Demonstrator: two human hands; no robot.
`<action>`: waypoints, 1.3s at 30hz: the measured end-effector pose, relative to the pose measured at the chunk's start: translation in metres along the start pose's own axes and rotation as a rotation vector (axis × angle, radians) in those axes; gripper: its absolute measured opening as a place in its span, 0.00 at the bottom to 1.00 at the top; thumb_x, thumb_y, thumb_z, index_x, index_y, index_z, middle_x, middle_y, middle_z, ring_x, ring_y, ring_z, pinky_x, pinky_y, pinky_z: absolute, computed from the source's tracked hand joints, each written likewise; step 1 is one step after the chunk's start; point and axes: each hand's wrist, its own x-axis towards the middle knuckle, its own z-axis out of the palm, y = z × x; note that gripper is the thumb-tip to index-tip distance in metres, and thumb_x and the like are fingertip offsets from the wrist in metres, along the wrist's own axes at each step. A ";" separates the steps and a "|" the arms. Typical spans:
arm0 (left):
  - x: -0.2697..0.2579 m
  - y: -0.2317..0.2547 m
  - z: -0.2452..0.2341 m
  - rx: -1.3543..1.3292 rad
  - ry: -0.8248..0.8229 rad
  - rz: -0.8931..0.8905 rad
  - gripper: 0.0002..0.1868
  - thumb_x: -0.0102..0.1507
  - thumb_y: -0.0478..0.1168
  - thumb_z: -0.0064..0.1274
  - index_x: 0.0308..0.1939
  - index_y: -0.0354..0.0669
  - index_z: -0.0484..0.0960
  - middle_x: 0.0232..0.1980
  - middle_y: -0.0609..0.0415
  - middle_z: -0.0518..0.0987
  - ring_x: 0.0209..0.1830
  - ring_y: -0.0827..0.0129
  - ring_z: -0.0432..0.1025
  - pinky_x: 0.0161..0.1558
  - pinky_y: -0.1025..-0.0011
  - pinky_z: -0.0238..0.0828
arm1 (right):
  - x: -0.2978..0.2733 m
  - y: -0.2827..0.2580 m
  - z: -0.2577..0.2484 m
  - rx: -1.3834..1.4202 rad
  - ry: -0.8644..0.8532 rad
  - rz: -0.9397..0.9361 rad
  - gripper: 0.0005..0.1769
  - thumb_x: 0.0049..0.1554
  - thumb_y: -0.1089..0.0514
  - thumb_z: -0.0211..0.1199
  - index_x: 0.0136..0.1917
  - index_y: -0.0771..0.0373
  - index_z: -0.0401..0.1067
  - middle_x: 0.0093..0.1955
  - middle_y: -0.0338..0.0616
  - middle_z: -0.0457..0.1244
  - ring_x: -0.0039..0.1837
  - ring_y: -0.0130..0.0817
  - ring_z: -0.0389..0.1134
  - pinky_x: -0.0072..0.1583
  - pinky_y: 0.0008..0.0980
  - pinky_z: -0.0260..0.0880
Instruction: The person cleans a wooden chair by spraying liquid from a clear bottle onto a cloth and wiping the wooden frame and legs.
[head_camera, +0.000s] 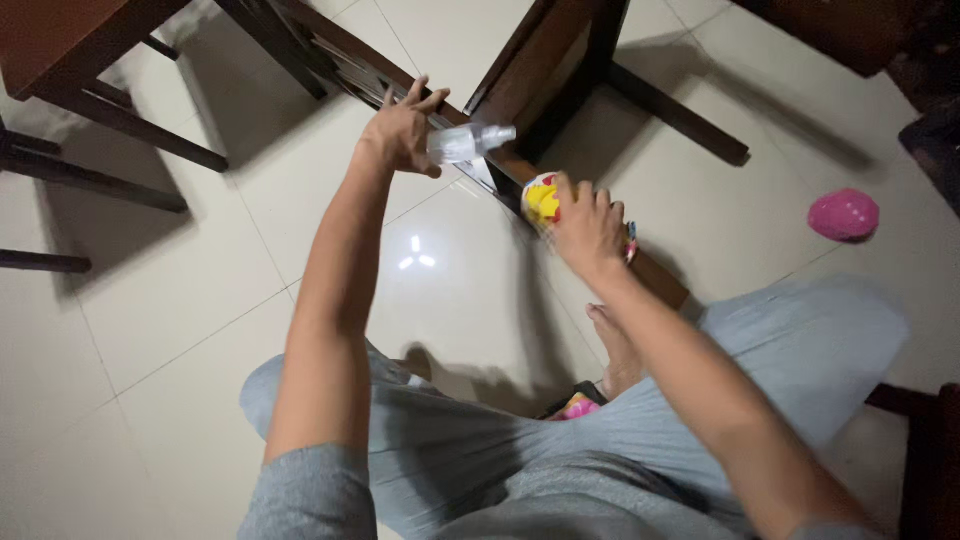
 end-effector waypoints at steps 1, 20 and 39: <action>-0.002 0.001 -0.001 0.069 0.015 0.027 0.33 0.47 0.61 0.65 0.50 0.46 0.87 0.86 0.60 0.44 0.86 0.59 0.29 0.77 0.39 0.29 | 0.002 0.006 0.004 0.004 0.019 -0.025 0.42 0.53 0.48 0.69 0.76 0.58 0.56 0.63 0.55 0.61 0.62 0.56 0.64 0.58 0.57 0.64; -0.011 0.092 -0.027 0.238 -0.020 0.166 0.31 0.48 0.67 0.65 0.43 0.50 0.90 0.62 0.48 0.69 0.67 0.59 0.60 0.64 0.61 0.60 | -0.013 0.126 -0.018 -0.135 0.182 -0.195 0.39 0.42 0.62 0.72 0.68 0.52 0.69 0.51 0.43 0.65 0.57 0.43 0.67 0.55 0.45 0.65; -0.174 0.048 0.097 -0.095 -0.045 -0.143 0.15 0.39 0.45 0.72 0.26 0.43 0.90 0.58 0.49 0.71 0.65 0.57 0.63 0.63 0.57 0.62 | 0.007 0.031 -0.010 -0.165 0.283 -0.635 0.37 0.40 0.60 0.74 0.64 0.49 0.72 0.47 0.40 0.63 0.52 0.39 0.67 0.50 0.42 0.62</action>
